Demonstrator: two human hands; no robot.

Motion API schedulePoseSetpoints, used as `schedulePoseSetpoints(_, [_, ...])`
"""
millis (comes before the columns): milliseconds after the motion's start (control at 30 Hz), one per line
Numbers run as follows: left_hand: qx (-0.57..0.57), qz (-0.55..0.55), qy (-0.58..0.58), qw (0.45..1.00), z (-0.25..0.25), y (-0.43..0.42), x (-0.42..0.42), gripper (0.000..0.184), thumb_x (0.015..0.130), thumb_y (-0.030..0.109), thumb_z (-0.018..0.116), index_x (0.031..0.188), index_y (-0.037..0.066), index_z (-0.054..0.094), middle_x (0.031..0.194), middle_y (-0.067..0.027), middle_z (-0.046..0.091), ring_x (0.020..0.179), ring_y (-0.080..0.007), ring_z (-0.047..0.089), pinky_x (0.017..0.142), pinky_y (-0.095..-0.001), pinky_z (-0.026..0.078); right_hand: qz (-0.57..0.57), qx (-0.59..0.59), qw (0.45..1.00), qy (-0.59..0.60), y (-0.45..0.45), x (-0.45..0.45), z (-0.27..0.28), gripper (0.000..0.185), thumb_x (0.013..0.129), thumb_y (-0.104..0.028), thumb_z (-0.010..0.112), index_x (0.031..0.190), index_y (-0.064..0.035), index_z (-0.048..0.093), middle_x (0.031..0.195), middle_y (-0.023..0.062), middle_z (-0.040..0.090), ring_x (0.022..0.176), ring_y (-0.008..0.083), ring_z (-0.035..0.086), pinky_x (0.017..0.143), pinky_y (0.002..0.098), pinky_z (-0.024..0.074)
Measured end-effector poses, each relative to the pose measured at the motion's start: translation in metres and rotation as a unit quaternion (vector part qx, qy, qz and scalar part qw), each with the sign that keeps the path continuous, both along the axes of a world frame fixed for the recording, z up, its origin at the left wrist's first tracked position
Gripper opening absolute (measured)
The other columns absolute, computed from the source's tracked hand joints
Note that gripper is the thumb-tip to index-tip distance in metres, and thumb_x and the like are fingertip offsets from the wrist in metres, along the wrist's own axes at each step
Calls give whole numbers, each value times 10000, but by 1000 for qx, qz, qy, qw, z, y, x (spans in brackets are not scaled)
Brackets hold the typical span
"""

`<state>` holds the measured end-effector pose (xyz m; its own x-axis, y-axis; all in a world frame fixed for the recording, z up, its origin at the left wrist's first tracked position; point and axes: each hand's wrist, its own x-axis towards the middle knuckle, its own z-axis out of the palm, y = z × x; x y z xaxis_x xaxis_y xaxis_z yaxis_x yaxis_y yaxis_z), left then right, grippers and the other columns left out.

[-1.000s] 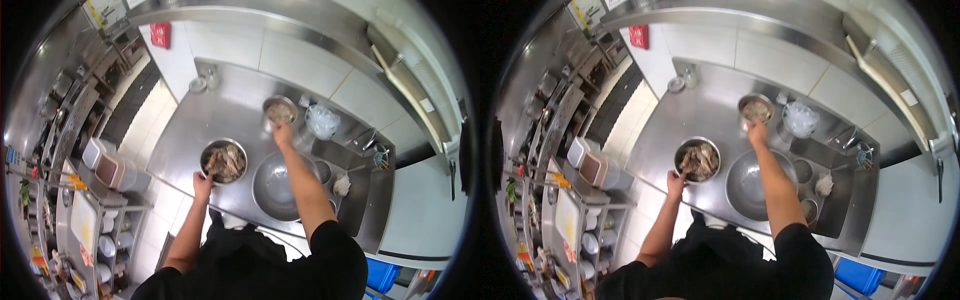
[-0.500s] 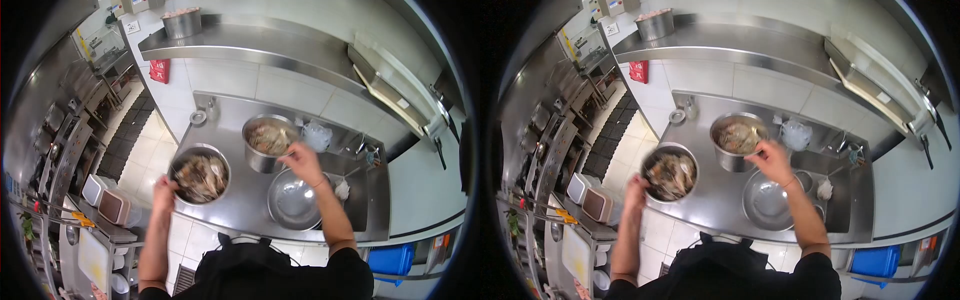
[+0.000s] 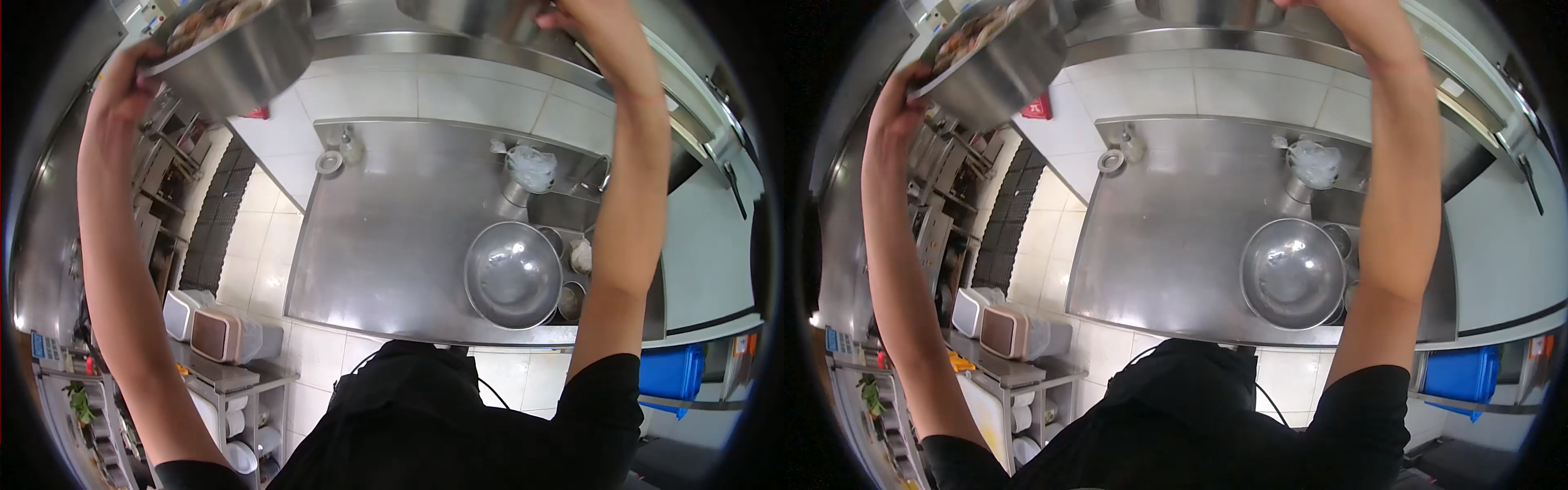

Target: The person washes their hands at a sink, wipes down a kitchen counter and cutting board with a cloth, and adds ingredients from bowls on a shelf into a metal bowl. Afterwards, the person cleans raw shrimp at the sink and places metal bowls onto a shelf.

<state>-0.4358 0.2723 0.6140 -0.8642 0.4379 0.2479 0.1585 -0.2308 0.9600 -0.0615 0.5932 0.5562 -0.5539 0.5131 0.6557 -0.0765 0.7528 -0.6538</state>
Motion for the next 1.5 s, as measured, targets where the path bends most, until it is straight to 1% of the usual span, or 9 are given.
schedulePoseSetpoints(367, [119, 31, -179, 976, -44, 265, -132, 81, 914, 6, 642, 879, 11, 570, 722, -62, 554, 599, -150, 551, 559, -251, 560, -165, 113, 974, -109, 127, -126, -12, 600, 861, -593, 748, 1077, -34, 731, 840, 84, 762, 774, 188, 746, 788, 315, 580])
schedulePoseSetpoints(567, [120, -167, -147, 968, -77, 332, -293, 229, 965, 68, 651, 1123, -57, 542, 878, -128, 601, 828, -245, 652, 809, -353, 652, -134, 140, 976, -101, 149, -173, -28, 576, 906, -386, 702, 1318, 4, 606, 1292, 231, 662, 1216, 378, 625, 1038, 430, 501])
schedulePoseSetpoints(700, [137, -171, -217, 951, -53, 264, -113, 426, 990, 99, 657, 1341, -86, 502, 1145, -206, 598, 1120, -316, 630, 1054, -399, 548, -91, 222, 971, 3, 95, -107, -41, 608, 911, -332, 683, 1421, -35, 540, 1324, 212, 648, 1230, 379, 616, 1079, 442, 476])
schedulePoseSetpoints(867, [61, -176, 91, 978, -58, 210, -36, 458, 1057, 233, 563, 1404, -63, 531, 1312, -190, 597, 1262, -264, 586, 1134, -350, 460, -320, 123, 934, 106, 88, 99, -32, 275, 931, -306, 659, 919, -48, 753, 751, 150, 731, 711, 298, 709, 672, 391, 550])
schedulePoseSetpoints(1000, [-40, -261, 249, 932, -49, 226, 114, 455, 1076, 299, 516, 1373, -40, 581, 1350, -157, 614, 1276, -232, 584, 1105, -350, 470, -676, 143, 709, 141, 317, 301, -46, 420, 930, -383, 552, 931, -1, 725, 831, 155, 714, 795, 298, 668, 712, 423, 525])
schedulePoseSetpoints(1100, [-75, -355, 236, 901, -51, 284, 205, 574, 1068, 405, 534, 1417, -51, 530, 1406, -195, 590, 1308, -257, 581, 1118, -362, 458, -492, -153, 846, 137, 403, 361, -54, 443, 895, -406, 544, 1023, -21, 720, 964, 138, 725, 821, 314, 662, 736, 442, 513])
schedulePoseSetpoints(1300, [-143, -355, 72, 921, -85, 453, 310, 538, 1041, 486, 535, 1215, -20, 588, 1111, -128, 662, 1025, -232, 640, 928, -364, 510, -372, -322, 867, 83, 398, 339, -48, 504, 898, -325, 557, 1313, -43, 604, 1316, 119, 630, 1055, 322, 648, 778, 568, 536])
schedulePoseSetpoints(1333, [-150, -342, 50, 926, -90, 470, 322, 475, 1046, 460, 529, 1136, 3, 618, 1029, -104, 669, 940, -219, 644, 856, -359, 525, -182, -286, 917, 210, 412, 336, -59, 240, 1001, -217, 547, 1048, -48, 710, 861, 52, 714, 703, 167, 659, 599, 335, 558])
schedulePoseSetpoints(1500, [-139, -259, 26, 955, -92, 502, 334, 269, 1005, 327, 460, 983, 109, 615, 871, -46, 556, 775, -185, 494, 692, -388, 429, -132, -315, 936, 89, 446, 355, -46, 212, 980, -194, 524, 992, -70, 695, 828, 34, 698, 658, 156, 632, 563, 328, 536])
